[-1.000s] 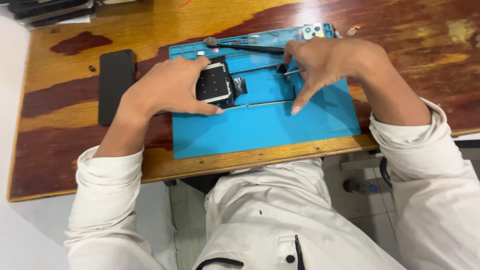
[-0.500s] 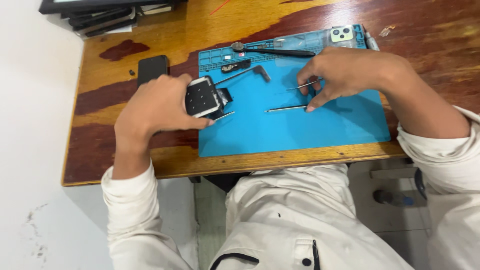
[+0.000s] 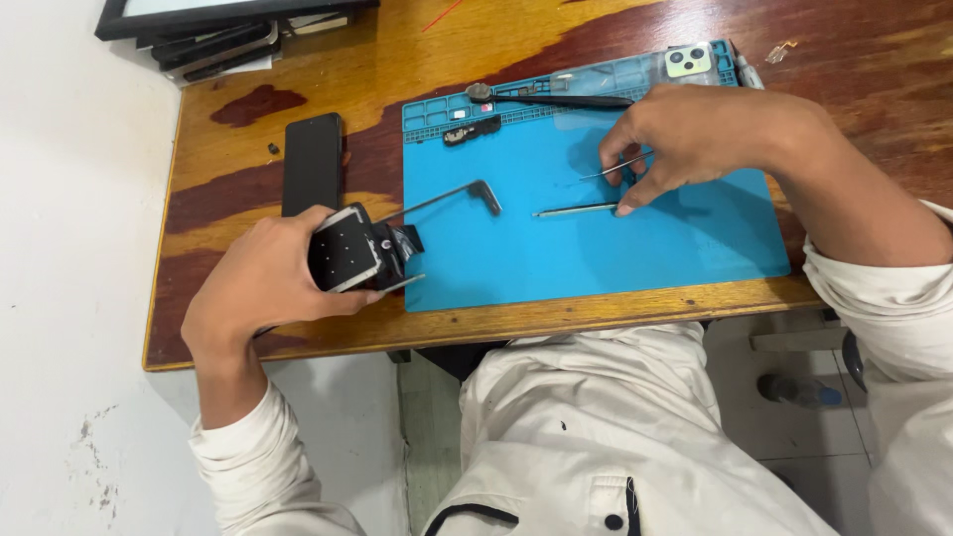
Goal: The person disassembles a smartphone by removing screws, detaching the back cover, and extracting internal components such as the battery and motherboard. They use a screwdriver, tweezers, and a cotton swab to carefully separate parts and clean the device.
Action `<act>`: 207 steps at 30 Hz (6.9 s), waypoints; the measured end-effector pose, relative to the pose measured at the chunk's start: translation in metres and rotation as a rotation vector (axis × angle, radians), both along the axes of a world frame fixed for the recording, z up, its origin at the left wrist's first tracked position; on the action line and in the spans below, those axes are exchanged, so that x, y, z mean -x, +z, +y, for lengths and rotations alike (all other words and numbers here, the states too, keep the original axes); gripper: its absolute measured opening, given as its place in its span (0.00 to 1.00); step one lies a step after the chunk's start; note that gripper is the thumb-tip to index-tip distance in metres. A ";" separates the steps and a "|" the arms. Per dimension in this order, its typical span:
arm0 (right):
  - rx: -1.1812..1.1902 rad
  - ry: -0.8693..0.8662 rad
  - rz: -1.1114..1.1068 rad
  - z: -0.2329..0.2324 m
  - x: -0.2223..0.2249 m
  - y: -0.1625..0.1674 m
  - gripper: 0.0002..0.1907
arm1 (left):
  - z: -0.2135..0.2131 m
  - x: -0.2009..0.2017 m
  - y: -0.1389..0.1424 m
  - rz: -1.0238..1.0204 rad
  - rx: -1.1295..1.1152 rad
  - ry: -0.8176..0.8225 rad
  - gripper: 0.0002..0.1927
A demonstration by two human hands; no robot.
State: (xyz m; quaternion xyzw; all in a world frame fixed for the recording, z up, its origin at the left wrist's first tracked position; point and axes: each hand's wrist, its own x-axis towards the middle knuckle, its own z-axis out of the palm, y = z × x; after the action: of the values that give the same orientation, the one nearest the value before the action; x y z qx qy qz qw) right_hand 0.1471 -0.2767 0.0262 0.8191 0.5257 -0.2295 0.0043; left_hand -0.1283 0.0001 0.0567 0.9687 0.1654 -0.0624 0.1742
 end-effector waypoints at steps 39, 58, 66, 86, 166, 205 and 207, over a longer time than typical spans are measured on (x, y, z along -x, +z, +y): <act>-0.269 -0.533 -0.383 -0.140 -0.142 -0.020 0.15 | -0.008 -0.127 -0.014 -0.210 -0.079 -0.505 0.37; -0.147 -0.673 -0.366 -0.140 -0.116 -0.013 0.23 | -0.011 -0.130 -0.026 -0.145 -0.153 -0.539 0.41; -0.647 0.384 0.359 -0.024 -0.009 -0.019 0.19 | -0.017 -0.131 -0.031 -0.086 -0.135 -0.542 0.34; -0.275 -0.576 -0.259 -0.125 -0.117 -0.028 0.17 | -0.019 -0.133 -0.046 -0.109 -0.104 -0.496 0.43; -0.091 -0.481 -0.188 -0.096 -0.097 -0.032 0.14 | -0.016 -0.131 -0.042 -0.052 -0.089 -0.458 0.39; -0.156 -0.473 -0.172 -0.099 -0.105 -0.043 0.13 | -0.016 -0.132 -0.041 -0.029 -0.107 -0.442 0.41; -0.155 -0.483 -0.177 -0.098 -0.103 -0.042 0.14 | -0.016 -0.132 -0.042 -0.033 -0.105 -0.445 0.40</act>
State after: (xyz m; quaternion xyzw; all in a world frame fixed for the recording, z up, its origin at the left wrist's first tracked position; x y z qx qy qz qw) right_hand 0.2502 -0.3747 -0.0157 0.9355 0.3289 -0.1104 -0.0676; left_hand 0.0036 -0.0156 0.0151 0.9899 -0.0524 -0.0745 0.1082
